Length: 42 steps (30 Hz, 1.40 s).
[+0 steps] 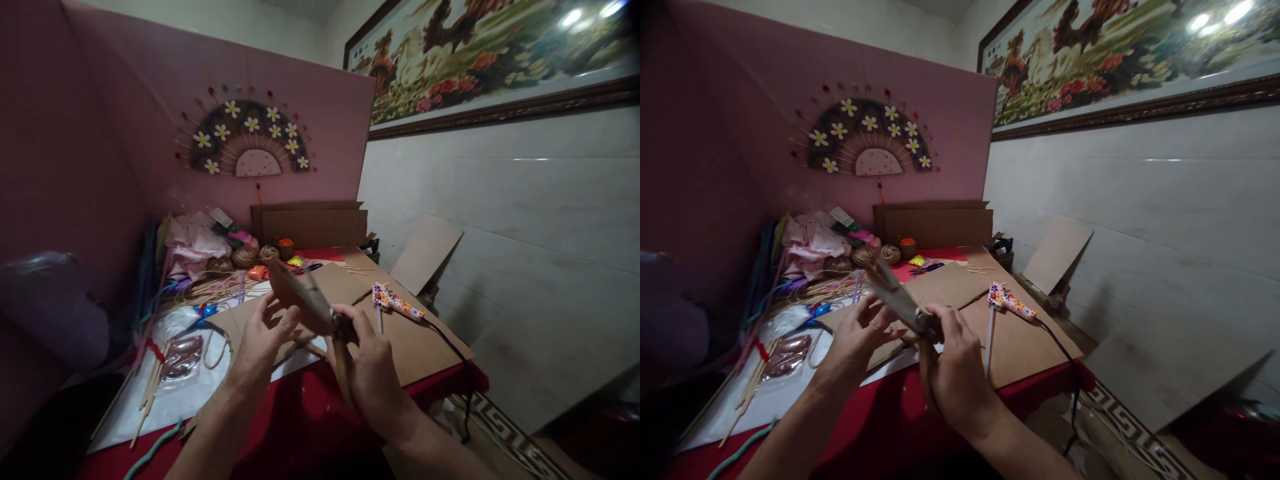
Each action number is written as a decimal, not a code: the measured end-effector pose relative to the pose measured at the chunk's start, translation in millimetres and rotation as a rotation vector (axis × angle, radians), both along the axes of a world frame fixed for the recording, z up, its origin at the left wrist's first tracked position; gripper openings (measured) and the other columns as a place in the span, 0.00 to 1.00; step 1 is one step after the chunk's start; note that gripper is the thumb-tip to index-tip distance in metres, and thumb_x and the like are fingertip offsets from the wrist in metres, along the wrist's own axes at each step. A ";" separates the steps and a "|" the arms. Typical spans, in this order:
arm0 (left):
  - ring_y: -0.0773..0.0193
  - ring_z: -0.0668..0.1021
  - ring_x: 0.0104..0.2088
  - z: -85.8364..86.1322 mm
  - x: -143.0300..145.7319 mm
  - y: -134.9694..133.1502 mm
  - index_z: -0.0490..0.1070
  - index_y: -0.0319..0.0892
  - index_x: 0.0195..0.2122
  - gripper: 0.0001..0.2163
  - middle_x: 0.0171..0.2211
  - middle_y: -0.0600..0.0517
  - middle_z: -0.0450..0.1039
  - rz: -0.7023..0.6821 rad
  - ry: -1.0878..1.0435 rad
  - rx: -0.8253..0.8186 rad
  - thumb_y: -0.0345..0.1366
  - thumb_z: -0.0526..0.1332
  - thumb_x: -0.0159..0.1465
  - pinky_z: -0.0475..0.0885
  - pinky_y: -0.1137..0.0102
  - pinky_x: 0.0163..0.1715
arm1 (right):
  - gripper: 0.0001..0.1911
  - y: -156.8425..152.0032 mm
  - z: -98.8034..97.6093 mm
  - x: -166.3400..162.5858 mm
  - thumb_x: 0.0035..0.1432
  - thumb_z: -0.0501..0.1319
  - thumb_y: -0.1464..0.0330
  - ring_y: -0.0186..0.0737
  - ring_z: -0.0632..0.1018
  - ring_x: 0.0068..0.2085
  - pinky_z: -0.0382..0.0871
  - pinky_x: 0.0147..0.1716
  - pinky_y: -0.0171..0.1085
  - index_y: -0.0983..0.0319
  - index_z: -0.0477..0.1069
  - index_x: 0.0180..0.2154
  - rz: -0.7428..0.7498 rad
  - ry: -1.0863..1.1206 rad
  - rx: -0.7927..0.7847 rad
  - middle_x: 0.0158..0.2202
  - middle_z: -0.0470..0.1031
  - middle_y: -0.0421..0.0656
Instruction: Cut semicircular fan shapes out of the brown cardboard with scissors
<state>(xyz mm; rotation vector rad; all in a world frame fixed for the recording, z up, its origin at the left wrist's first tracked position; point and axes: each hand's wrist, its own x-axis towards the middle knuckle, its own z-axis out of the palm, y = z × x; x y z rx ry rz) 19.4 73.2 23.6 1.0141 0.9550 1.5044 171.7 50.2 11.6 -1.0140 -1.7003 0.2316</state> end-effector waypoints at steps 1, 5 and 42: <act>0.53 0.78 0.42 -1.8 -0.8 1.1 0.69 0.41 0.49 0.29 0.47 0.41 0.74 -0.032 -0.036 -0.019 0.45 0.71 0.47 0.74 0.66 0.35 | 0.18 1.1 1.8 2.5 0.58 0.54 0.73 0.42 0.73 0.35 0.68 0.35 0.40 0.62 0.61 0.50 -0.052 -0.141 0.155 0.36 0.71 0.46; 0.50 0.79 0.42 3.7 -11.5 -1.2 0.70 0.42 0.49 0.31 0.46 0.41 0.76 -0.330 -0.247 -0.129 0.57 0.64 0.50 0.74 0.60 0.39 | 0.20 10.7 11.5 18.2 0.57 0.51 0.78 0.43 0.70 0.31 0.66 0.31 0.42 0.66 0.61 0.52 -0.098 -0.595 0.640 0.30 0.69 0.47; 0.65 0.76 0.15 9.2 -13.4 -6.8 0.66 0.43 0.50 0.20 0.24 0.57 0.70 -0.209 -0.189 0.100 0.35 0.66 0.56 0.67 0.76 0.10 | 0.18 8.6 37.4 39.9 0.52 0.66 0.62 0.39 0.75 0.35 0.71 0.28 0.34 0.55 0.67 0.44 0.514 0.701 -0.652 0.36 0.72 0.39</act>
